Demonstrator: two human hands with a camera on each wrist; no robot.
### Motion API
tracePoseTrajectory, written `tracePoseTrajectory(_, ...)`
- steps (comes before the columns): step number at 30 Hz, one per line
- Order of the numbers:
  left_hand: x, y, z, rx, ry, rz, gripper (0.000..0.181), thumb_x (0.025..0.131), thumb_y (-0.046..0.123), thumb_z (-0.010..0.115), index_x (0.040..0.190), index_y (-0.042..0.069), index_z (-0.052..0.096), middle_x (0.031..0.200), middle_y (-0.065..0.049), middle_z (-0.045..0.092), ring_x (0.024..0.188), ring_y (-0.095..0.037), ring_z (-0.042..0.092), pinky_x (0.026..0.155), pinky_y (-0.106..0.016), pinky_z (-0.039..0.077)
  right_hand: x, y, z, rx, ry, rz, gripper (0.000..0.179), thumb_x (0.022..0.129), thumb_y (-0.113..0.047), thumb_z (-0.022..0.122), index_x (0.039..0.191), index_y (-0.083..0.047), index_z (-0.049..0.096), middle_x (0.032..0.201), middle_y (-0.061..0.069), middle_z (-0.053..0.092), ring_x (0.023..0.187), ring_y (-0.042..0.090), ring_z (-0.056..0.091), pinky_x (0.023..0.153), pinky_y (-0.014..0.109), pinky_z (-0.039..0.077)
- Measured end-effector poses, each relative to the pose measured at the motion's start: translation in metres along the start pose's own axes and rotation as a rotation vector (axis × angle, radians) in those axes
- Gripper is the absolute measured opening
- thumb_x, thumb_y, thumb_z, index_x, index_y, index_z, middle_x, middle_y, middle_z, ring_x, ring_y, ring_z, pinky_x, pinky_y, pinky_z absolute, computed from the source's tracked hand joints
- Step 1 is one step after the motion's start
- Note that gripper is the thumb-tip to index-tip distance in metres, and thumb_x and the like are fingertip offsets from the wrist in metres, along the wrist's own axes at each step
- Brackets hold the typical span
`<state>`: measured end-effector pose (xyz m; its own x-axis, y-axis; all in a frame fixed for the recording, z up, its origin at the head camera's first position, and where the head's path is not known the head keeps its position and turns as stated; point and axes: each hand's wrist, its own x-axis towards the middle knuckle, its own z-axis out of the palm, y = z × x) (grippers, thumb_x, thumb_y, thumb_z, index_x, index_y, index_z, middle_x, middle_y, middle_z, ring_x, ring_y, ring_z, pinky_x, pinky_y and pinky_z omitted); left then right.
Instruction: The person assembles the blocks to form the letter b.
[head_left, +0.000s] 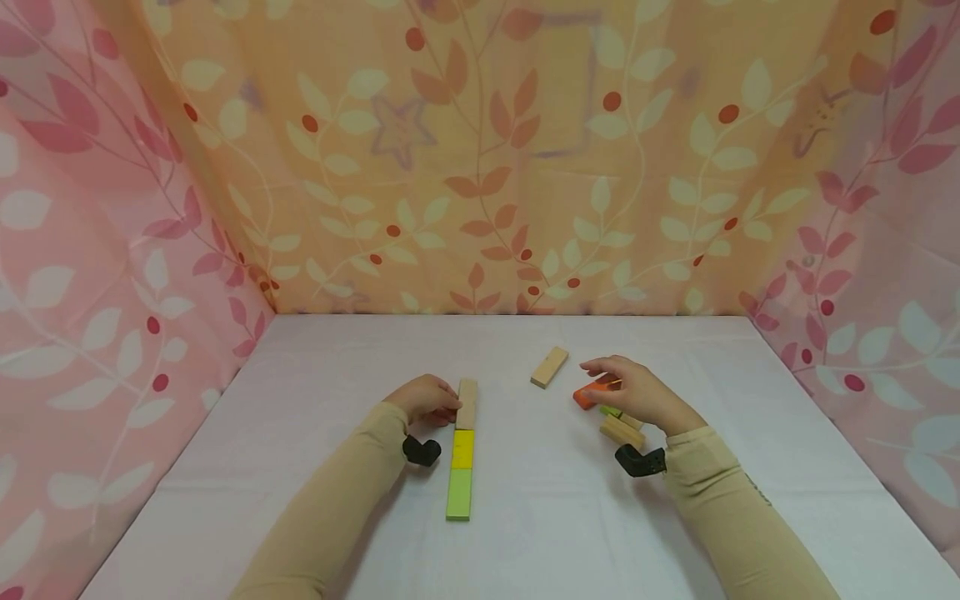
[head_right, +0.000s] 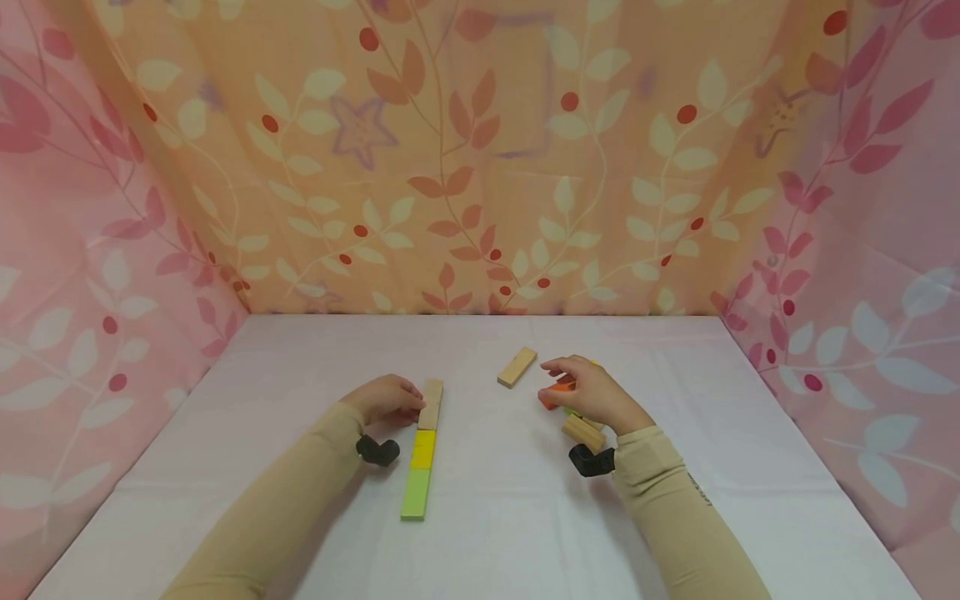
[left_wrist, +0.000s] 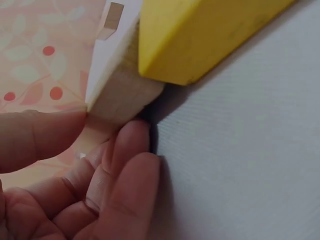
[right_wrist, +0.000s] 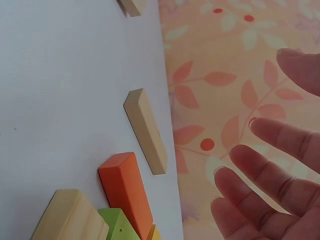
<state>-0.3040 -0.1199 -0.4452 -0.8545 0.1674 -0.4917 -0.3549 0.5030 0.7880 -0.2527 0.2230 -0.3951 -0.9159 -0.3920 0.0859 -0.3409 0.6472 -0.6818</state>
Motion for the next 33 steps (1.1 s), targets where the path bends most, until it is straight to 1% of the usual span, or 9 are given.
tracePoseTrajectory(2,0.0002,0.0010,-0.0010,0.004,0.005,-0.018,0.018,0.081,0.010,0.068,0.095,0.000,0.062,0.080,-0.010,0.066,0.069,-0.018,0.062,0.064,-0.027,0.052,-0.0008,0.0003,-0.0006,-0.002,-0.001,0.001,0.046,0.083,-0.022,0.067,0.124,-0.006,0.055,0.117,0.013,0.055,0.102,0.030,0.057,0.086,0.044,0.046)
tracePoseTrajectory(8,-0.0018,0.0027,-0.0037,0.030,0.006,-0.031,0.018,0.081,0.011,0.068,0.094,0.000,0.063,0.080,-0.010,0.066,0.069,-0.017,0.062,0.064,-0.027,0.052,-0.0013,0.0003,-0.0010,-0.005,0.001,-0.008,0.045,0.084,-0.021,0.066,0.124,-0.005,0.055,0.115,0.013,0.055,0.101,0.031,0.057,0.086,0.044,0.046)
tracePoseTrajectory(15,-0.0039,0.0057,-0.0028,0.043,-0.021,-0.033,0.014,0.080,0.008,0.068,0.090,0.001,0.062,0.079,-0.009,0.064,0.070,-0.018,0.061,0.065,-0.027,0.052,-0.0009,0.0002,-0.0007,0.005,-0.005,0.002,0.045,0.084,-0.022,0.066,0.124,-0.006,0.055,0.118,0.016,0.054,0.102,0.030,0.057,0.087,0.045,0.045)
tracePoseTrajectory(23,-0.0029,0.0070,-0.0040,0.059,-0.030,-0.049,0.015,0.079,0.009,0.068,0.090,0.001,0.062,0.080,-0.010,0.064,0.070,-0.018,0.060,0.065,-0.027,0.052,-0.0002,-0.0013,-0.0012,-0.004,0.002,-0.002,0.044,0.084,-0.022,0.066,0.123,-0.006,0.055,0.119,0.018,0.054,0.102,0.030,0.057,0.086,0.044,0.046)
tracePoseTrajectory(29,-0.0027,0.0068,-0.0052,0.067,-0.024,-0.053,0.013,0.079,0.008,0.069,0.088,0.002,0.063,0.079,-0.009,0.065,0.069,-0.017,0.060,0.064,-0.026,0.052,0.0010,-0.0006,-0.0001,-0.001,0.000,0.000,0.044,0.084,-0.023,0.066,0.123,-0.006,0.055,0.118,0.017,0.054,0.101,0.029,0.057,0.086,0.045,0.046)
tracePoseTrajectory(33,-0.0045,0.0068,-0.0044,0.089,-0.005,-0.045,0.014,0.078,0.011,0.071,0.086,0.003,0.063,0.078,-0.008,0.065,0.068,-0.017,0.060,0.064,-0.026,0.052,0.0031,0.0007,0.0003,-0.011,-0.008,0.009,0.045,0.084,-0.024,0.066,0.123,-0.007,0.055,0.118,0.017,0.054,0.102,0.029,0.057,0.087,0.044,0.045)
